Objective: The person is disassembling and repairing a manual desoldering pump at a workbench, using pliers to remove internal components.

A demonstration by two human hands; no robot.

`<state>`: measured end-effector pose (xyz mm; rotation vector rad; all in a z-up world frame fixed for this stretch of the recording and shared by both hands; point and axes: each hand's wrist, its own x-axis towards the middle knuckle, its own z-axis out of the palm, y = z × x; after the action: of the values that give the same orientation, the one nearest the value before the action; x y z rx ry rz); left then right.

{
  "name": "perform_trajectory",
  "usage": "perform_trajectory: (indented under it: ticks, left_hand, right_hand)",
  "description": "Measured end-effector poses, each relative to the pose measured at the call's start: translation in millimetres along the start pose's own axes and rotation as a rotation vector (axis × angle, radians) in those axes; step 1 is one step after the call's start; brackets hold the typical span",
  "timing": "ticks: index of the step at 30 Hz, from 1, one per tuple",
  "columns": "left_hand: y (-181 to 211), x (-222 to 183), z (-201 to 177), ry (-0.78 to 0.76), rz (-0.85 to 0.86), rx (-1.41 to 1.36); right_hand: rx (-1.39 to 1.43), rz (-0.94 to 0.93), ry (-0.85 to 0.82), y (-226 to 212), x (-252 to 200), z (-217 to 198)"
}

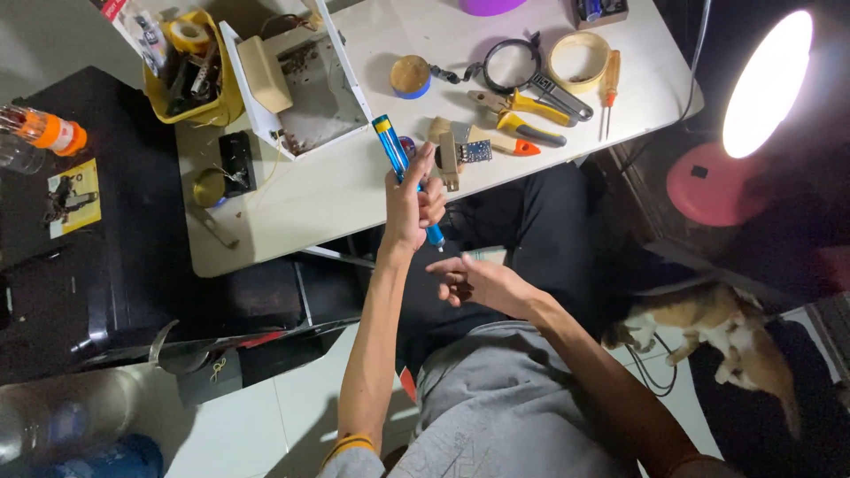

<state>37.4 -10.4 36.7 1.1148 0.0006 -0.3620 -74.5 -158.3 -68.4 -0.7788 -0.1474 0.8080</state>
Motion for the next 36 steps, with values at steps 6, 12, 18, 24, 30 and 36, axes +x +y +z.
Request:
perform_trajectory:
  ticks: [6, 12, 18, 24, 30, 36]
  left_hand:
    - [-15.3, 18.4, -3.5, 0.128, 0.016, 0.058]
    - [-14.6, 25.7, 1.2, 0.171, -0.051, 0.081]
    - [-8.9, 21.0, 10.7, 0.16, -0.062, 0.094]
    - [-13.0, 18.9, 9.8, 0.064, -0.058, 0.024]
    - [-17.7, 14.7, 11.5, -0.017, -0.045, -0.032]
    - [-21.2, 15.7, 6.9, -0.315, -0.189, -0.444]
  right_hand:
    - [-0.176, -0.147, 0.127, -0.6, -2.6, 3.9]
    - [-0.122, -0.093, 0.23, 8.9, -1.3, -9.5]
    - [-0.029, -0.182, 0.232, 6.4, 0.1, -8.3]
    - [-0.005, -0.176, 0.177, -20.7, 5.9, 2.9]
    - [-0.014, -0.243, 0.177, -16.4, 12.1, -4.9]
    - [0.065, -0.215, 0.068, -27.8, 12.4, 10.1]
